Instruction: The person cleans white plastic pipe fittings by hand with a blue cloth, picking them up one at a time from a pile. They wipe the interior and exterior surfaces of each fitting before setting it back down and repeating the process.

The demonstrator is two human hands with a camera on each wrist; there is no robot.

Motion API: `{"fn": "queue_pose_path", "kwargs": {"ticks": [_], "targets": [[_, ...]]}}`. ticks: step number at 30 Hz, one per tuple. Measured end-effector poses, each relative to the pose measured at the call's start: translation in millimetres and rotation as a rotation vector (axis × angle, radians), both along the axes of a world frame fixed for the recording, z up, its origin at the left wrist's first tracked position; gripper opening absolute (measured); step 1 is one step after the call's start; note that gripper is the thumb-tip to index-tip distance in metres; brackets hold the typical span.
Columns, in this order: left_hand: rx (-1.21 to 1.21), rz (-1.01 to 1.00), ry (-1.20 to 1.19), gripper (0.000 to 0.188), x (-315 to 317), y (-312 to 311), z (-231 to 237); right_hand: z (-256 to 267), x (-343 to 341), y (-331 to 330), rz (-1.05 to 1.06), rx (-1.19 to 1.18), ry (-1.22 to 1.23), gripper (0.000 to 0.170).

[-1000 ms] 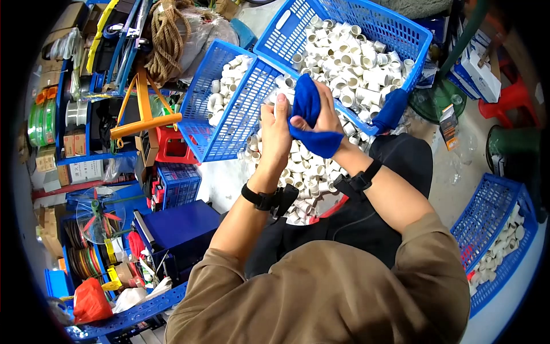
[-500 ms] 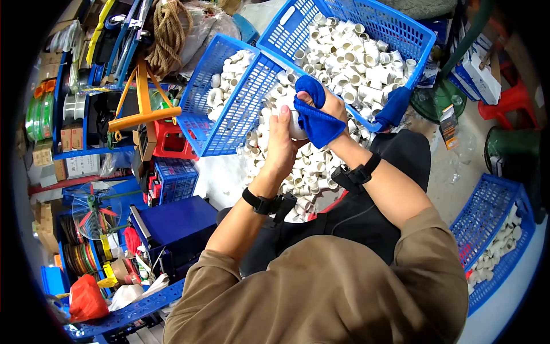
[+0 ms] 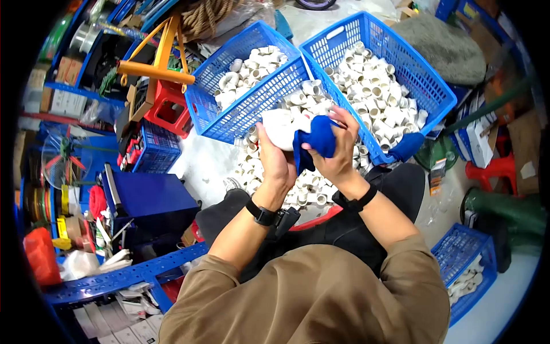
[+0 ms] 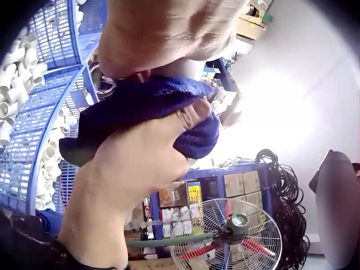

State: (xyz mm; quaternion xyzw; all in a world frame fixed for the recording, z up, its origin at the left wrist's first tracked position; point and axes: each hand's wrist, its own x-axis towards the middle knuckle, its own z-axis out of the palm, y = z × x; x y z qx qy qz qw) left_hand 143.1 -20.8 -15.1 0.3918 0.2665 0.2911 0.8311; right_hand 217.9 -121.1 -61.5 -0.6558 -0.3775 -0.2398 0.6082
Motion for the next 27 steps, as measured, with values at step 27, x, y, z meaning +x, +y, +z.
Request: {"fn": "queue_pose_path", "kwargs": {"ticks": [27], "targets": [[-0.12, -0.403, 0.022, 0.05, -96, 194, -73, 7, -72, 113, 0.773, -0.5, 0.869, 0.047]]}}
